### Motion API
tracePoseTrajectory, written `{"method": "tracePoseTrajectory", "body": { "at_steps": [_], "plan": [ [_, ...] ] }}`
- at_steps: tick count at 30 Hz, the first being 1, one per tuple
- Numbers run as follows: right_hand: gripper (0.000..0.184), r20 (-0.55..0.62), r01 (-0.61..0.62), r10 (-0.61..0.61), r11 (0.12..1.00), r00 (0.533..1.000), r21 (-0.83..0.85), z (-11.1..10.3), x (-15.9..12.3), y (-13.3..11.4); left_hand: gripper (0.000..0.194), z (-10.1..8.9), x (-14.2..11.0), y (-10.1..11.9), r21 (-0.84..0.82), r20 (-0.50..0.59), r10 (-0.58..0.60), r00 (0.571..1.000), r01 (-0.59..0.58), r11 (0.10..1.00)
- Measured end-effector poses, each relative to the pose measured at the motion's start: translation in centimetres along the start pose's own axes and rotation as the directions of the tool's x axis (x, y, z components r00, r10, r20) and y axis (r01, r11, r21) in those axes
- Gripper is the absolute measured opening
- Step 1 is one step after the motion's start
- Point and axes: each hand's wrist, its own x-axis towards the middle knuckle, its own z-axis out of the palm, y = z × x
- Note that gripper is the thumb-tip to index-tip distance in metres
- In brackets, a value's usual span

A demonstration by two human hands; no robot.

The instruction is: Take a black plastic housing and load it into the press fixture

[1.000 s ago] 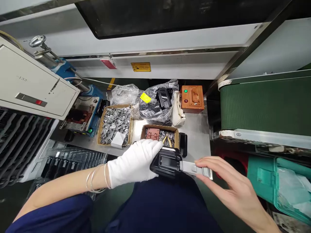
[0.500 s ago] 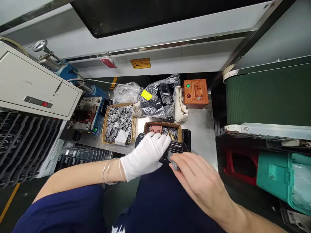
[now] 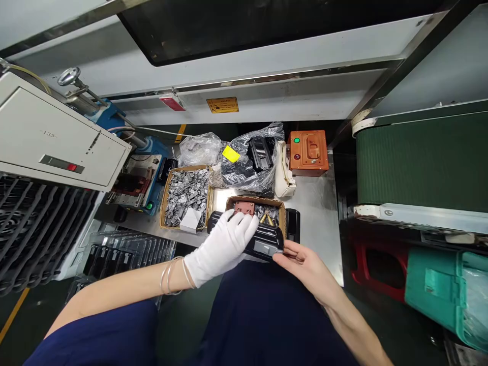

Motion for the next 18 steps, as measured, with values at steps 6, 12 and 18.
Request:
{"method": "tracePoseTrajectory", "body": {
  "at_steps": [6, 12, 18],
  "plan": [
    [0.044, -0.085, 0.077, -0.070, 0.994, 0.994, 0.083, 1.3, -0.2, -0.8, 0.051, 0.6, -0.2, -0.7, -0.004, 0.006, 0.032, 0.999, -0.032, 0.999],
    [0.056, -0.043, 0.029, -0.025, 0.995, 0.999, 0.095, 1.8, 1.4, -0.8, 0.059, 2.2, -0.6, -1.9, -0.053, -0.007, 0.019, 1.000, -0.019, 0.998],
    [0.052, 0.015, -0.041, 0.039, 0.995, 0.999, 0.089, 2.2, 3.1, -1.1, 0.071, 2.8, -1.3, -3.4, -0.061, -0.003, -0.027, 1.000, 0.027, 0.998]
  ]
}}
